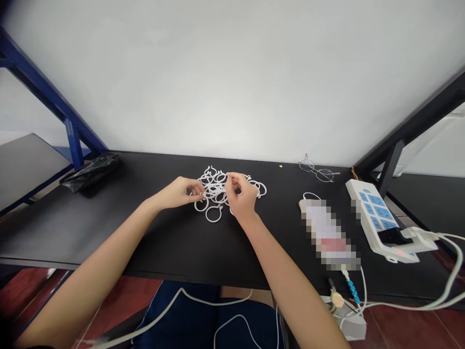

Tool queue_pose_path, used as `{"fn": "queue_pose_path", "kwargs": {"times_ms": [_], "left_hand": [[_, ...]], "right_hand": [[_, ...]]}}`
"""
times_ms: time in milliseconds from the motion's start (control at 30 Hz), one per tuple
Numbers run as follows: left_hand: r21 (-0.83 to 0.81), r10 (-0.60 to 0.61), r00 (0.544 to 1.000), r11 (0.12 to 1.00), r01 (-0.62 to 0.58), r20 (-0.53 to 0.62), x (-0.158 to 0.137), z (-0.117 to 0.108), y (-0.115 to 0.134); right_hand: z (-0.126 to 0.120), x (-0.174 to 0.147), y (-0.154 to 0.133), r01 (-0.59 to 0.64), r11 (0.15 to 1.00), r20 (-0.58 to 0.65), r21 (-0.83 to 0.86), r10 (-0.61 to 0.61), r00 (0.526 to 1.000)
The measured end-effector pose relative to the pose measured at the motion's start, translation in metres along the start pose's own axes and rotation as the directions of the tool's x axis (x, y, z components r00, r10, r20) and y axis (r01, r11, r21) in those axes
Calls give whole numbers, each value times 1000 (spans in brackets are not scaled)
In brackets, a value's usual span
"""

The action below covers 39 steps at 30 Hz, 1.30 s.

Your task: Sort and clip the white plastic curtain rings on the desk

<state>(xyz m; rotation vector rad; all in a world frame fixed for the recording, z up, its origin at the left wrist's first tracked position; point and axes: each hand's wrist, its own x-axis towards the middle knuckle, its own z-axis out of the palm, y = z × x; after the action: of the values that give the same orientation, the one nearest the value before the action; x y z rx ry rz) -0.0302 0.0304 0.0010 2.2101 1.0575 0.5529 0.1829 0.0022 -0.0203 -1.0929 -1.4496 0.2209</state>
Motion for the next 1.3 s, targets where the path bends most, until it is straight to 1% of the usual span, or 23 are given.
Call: {"fn": "queue_pose_path", "kwargs": {"times_ms": [100,133,167,200,233,267,333,367,433,533,600,733,800,867,933,1000,1067,1200,1233,1300], "left_hand": [[-117,-14,1000,993,11,-24,0,-2,0],[-163,-15,999,987,9,-31,0,-3,0],[-215,-12,999,977,4,-38,-1,-4,2],[-268,-9,999,963,-3,-41,-1,-5,3],[-316,-7,999,949,-7,-43,-2,-5,5],[-356,-8,999,935,-8,-43,-2,-6,8],[-414,-20,999,910,-2,-48,-3,-6,12],[-434,-31,998,901,2,-59,-3,-6,14],[-462,-51,994,887,-2,-101,-2,-4,17],[-503,-60,983,863,-36,-173,0,1,18],[-558,-56,983,828,-52,-175,2,5,18],[-660,-75,989,751,-26,-124,4,9,16],[-683,-88,990,731,-11,-110,4,10,13],[-698,-88,994,716,18,-64,4,9,8],[-715,-88,996,696,60,-1,4,9,4],[-739,-97,995,668,87,30,4,9,0],[-772,-113,993,629,91,25,5,9,-1],[-813,-168,986,573,102,5,6,12,1],[-815,-184,983,569,111,6,6,12,1],[-816,-213,977,564,126,4,6,12,3]], "right_hand": [[1,0,1,-13,999,44,30,12,999],[1,0,0,-33,998,93,57,27,995],[1,0,-2,-66,993,169,94,49,984],[1,0,-4,-114,984,266,138,74,961],[1,1,-7,-177,967,371,183,99,923],[2,1,-10,-249,943,469,221,121,875],[2,2,-16,-386,880,591,277,161,790],[2,3,-18,-443,846,621,297,181,763],[3,5,-20,-519,787,645,332,213,734],[1,9,-22,-586,719,638,374,259,725],[0,11,-22,-636,672,649,379,296,700],[-3,14,-24,-725,602,727,335,325,605],[-3,14,-23,-739,591,739,324,330,588],[-3,14,-22,-749,580,743,321,337,579],[-3,13,-20,-770,558,760,310,341,553],[-3,13,-19,-785,541,778,301,337,530],[-3,12,-18,-783,543,780,303,331,531],[-3,12,-15,-751,571,746,330,330,579],[-3,12,-14,-747,575,744,333,327,583],[-4,12,-14,-748,578,760,325,312,571]]}}
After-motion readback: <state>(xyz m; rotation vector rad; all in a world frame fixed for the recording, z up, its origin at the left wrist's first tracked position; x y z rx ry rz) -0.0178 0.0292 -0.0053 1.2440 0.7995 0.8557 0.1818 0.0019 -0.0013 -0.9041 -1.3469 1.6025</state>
